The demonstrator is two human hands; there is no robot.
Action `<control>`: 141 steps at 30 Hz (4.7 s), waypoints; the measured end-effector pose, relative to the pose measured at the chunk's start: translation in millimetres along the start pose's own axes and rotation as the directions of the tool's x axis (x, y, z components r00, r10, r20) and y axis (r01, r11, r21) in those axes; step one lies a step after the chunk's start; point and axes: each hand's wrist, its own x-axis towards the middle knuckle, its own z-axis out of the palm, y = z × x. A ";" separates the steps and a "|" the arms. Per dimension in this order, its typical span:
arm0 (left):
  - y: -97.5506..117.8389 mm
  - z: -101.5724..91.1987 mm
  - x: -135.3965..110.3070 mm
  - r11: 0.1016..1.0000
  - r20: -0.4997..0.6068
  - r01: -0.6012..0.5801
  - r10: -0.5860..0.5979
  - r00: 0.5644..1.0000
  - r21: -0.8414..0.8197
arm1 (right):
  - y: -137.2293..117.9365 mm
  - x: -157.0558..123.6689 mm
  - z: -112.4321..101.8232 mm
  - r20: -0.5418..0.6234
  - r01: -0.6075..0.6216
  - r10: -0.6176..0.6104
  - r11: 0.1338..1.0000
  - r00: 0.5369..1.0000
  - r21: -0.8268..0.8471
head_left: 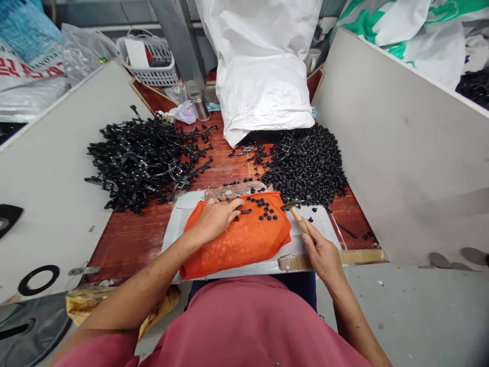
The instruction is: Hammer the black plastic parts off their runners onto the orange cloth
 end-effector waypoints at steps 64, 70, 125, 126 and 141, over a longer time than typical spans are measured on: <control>-5.2 3.6 32.7 0.977 0.009 0.060 -0.063 0.998 0.204 | -1.7 4.8 0.6 0.041 -0.013 0.018 0.993 0.999 -0.119; -5.6 2.5 31.9 0.982 0.004 0.071 -0.073 0.997 0.174 | -1.5 4.4 0.7 0.036 -0.012 0.018 0.987 0.999 -0.161; -11.4 7.0 32.4 0.981 -0.024 0.071 -0.068 0.997 0.182 | -3.5 3.5 1.6 0.022 -0.001 0.004 0.988 1.000 -0.156; -11.5 7.0 32.5 0.980 -0.022 0.075 -0.072 0.997 0.182 | -3.8 3.4 1.0 0.022 0.000 0.003 0.989 1.000 -0.147; -12.6 10.4 34.0 0.989 -0.065 0.077 -0.069 0.996 0.130 | -95.1 45.8 1.5 0.099 0.309 -0.294 0.921 0.951 -0.239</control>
